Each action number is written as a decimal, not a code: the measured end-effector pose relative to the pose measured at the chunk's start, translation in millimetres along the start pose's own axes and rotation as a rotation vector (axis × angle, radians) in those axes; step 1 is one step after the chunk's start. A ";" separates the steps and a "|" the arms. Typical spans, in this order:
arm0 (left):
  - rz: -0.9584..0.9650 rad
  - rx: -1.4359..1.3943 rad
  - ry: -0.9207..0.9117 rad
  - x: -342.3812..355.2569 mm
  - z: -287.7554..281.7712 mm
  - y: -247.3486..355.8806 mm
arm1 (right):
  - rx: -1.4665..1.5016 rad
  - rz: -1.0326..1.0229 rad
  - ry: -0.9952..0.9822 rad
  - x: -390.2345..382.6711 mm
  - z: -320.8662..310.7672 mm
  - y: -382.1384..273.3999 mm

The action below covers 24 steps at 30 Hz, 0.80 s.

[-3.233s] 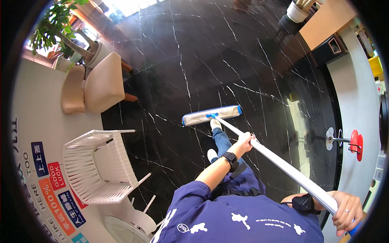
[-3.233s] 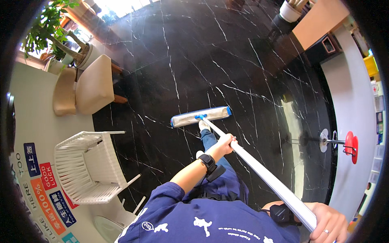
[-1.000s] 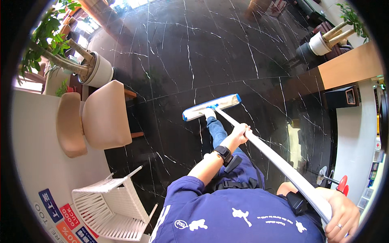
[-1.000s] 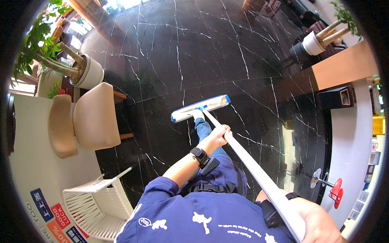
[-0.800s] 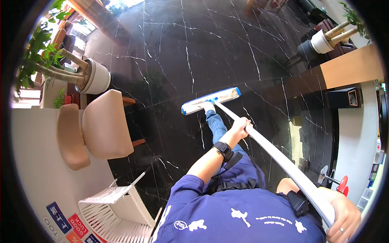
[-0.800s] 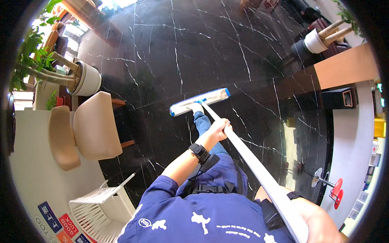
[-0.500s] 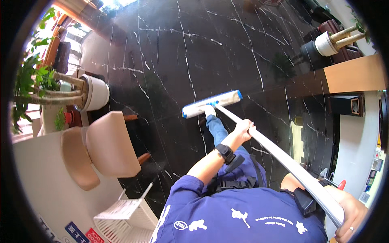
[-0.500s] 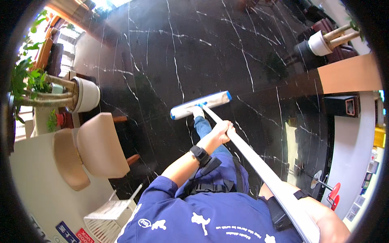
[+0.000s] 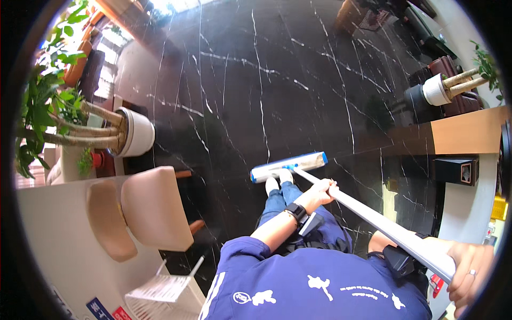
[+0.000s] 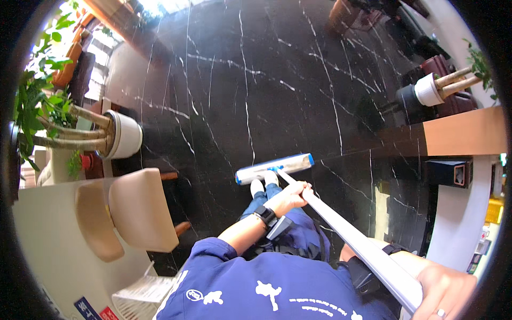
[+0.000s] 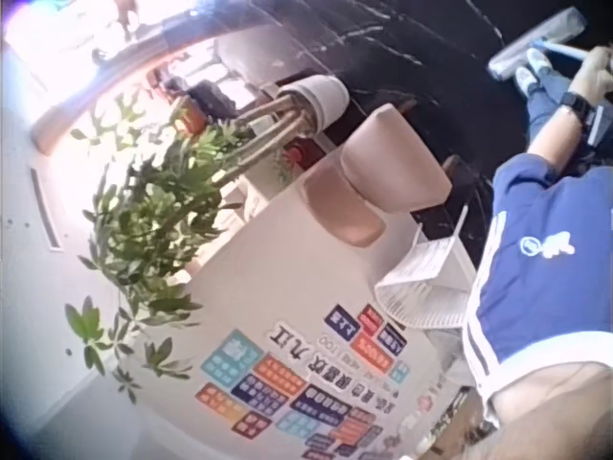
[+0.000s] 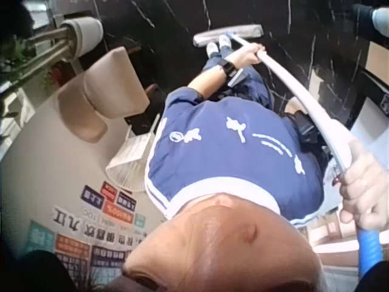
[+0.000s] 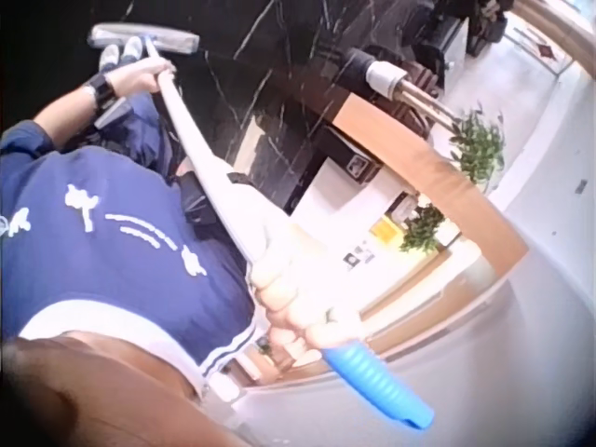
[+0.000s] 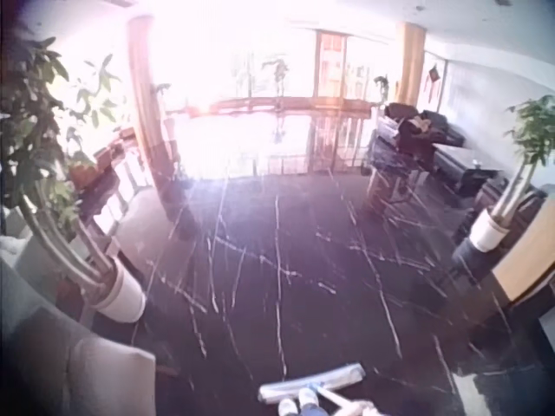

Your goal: Mopping the polished floor in a lobby area with people resting on couches.

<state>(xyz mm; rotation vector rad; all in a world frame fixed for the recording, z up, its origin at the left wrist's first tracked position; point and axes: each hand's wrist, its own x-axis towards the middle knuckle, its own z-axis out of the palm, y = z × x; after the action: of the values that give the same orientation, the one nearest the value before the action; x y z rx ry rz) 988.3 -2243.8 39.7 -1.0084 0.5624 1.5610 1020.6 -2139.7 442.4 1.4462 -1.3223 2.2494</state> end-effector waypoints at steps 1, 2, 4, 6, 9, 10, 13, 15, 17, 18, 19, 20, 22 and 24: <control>-0.004 0.014 -0.004 0.6 1.3 5.8 | 0.184 0.009 -0.096 -8.2 -7.0 -3.2; -0.006 0.022 -0.004 0.7 4.2 8.9 | 0.376 0.026 -0.187 -6.1 -9.6 -0.8; -0.021 0.041 -0.013 1.6 12.0 14.8 | 0.331 -0.017 -0.066 0.7 -1.6 1.3; -0.011 0.040 -0.001 2.2 12.0 27.7 | 0.083 0.093 -0.087 19.0 -9.9 17.4; -0.013 0.052 -0.002 4.4 20.1 49.2 | -0.044 0.013 -0.022 28.6 -9.9 42.8; -0.019 0.067 -0.004 5.0 25.8 54.8 | -0.083 -0.040 0.061 34.6 -9.3 50.1; -0.013 0.094 -0.008 12.0 42.2 79.1 | -0.119 -0.055 0.035 43.0 -26.0 58.8; -0.007 0.112 -0.009 20.1 53.0 96.5 | -0.122 -0.087 0.027 47.3 -43.5 66.2; 0.003 0.130 -0.010 30.6 66.6 115.3 | -0.149 -0.105 0.066 51.3 -63.8 72.8; 0.004 0.133 -0.010 35.4 72.7 123.2 | -0.149 -0.107 0.077 53.3 -73.5 76.2; 0.005 0.139 -0.011 42.4 80.6 132.9 | -0.179 -0.132 0.091 55.0 -82.2 79.5; 0.006 0.141 -0.010 49.3 86.9 141.5 | -0.206 -0.157 0.107 55.6 -92.0 82.6; -0.027 0.182 -0.028 62.7 112.9 147.0 | -0.267 -0.148 0.129 60.0 -102.5 77.8; -0.032 0.193 -0.025 73.6 130.8 162.3 | -0.290 -0.165 0.136 58.9 -125.3 78.9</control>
<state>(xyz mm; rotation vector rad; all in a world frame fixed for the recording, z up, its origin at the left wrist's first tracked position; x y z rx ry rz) 794.7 -2139.2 18.6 -0.8468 0.6628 1.4584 864.6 -2112.1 425.1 1.2310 -1.3639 1.9219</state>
